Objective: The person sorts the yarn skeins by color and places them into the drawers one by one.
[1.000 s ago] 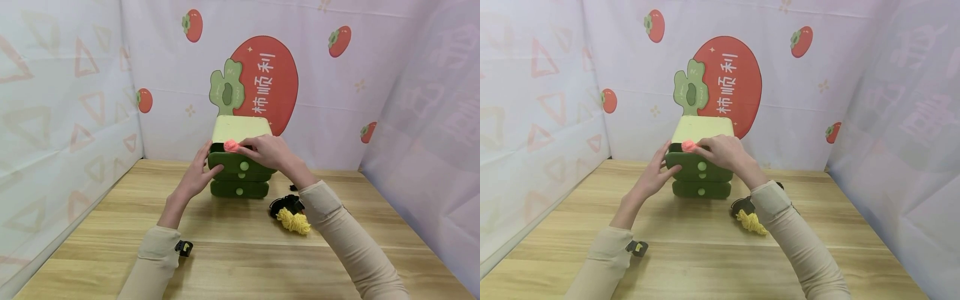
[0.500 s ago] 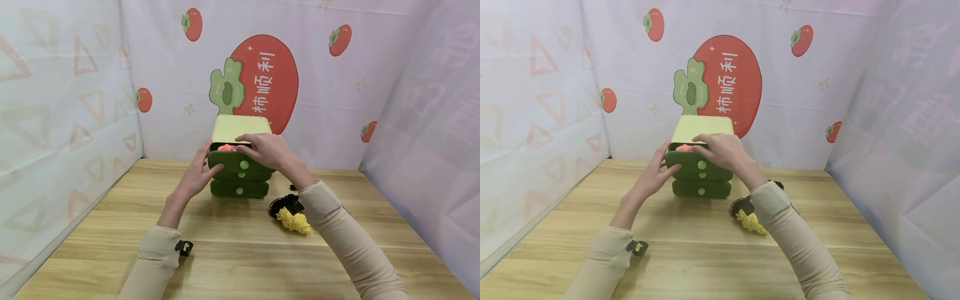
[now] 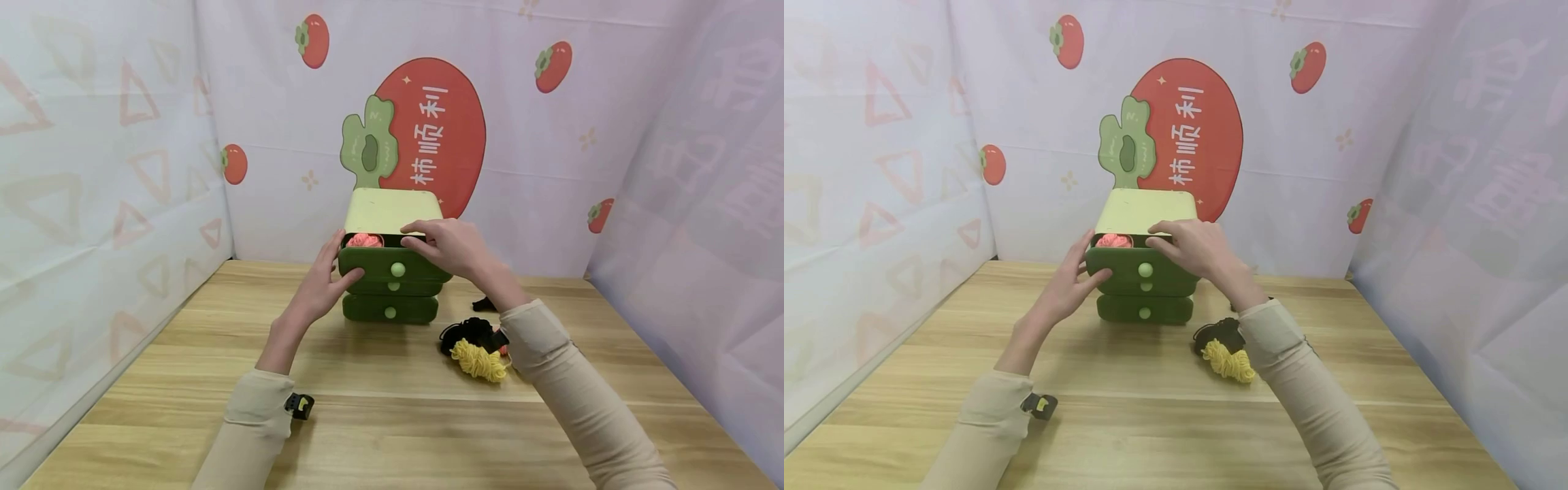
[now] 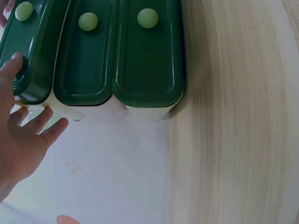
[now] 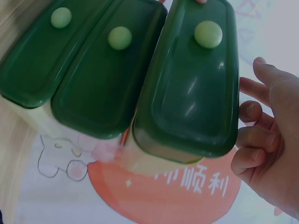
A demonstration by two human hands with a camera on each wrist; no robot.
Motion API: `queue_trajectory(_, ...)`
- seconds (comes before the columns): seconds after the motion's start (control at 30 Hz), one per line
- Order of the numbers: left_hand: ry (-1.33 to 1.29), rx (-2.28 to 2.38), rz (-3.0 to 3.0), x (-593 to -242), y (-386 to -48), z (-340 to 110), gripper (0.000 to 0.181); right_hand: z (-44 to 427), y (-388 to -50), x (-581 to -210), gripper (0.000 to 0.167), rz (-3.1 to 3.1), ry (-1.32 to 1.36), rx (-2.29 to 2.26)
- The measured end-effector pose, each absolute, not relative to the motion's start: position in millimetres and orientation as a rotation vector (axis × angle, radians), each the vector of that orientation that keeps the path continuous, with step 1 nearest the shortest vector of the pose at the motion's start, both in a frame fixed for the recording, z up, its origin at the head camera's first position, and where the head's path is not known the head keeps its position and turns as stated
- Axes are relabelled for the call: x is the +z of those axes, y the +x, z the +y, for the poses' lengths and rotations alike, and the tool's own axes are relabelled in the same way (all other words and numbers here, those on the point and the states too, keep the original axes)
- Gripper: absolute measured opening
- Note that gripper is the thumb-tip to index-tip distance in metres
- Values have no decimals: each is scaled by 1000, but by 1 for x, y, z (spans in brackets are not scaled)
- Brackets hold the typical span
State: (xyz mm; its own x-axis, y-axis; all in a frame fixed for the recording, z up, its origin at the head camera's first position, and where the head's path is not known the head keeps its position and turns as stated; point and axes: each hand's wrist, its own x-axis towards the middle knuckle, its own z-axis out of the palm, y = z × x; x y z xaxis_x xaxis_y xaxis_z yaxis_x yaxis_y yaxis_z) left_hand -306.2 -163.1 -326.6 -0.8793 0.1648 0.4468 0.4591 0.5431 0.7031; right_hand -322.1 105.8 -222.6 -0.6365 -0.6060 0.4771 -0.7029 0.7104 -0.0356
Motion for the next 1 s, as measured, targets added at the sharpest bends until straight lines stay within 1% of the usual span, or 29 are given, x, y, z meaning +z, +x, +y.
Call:
queue_trajectory(0.5, -527, -1251, -2449, -326, -306, -163, 86, 135, -322, -229, 31, -2492, 951, 339)
queue_trajectory(1.0, -527, -1248, -2465, -325, -304, -163, 86, 168, -319, -245, 30, -2446, 941, 372)
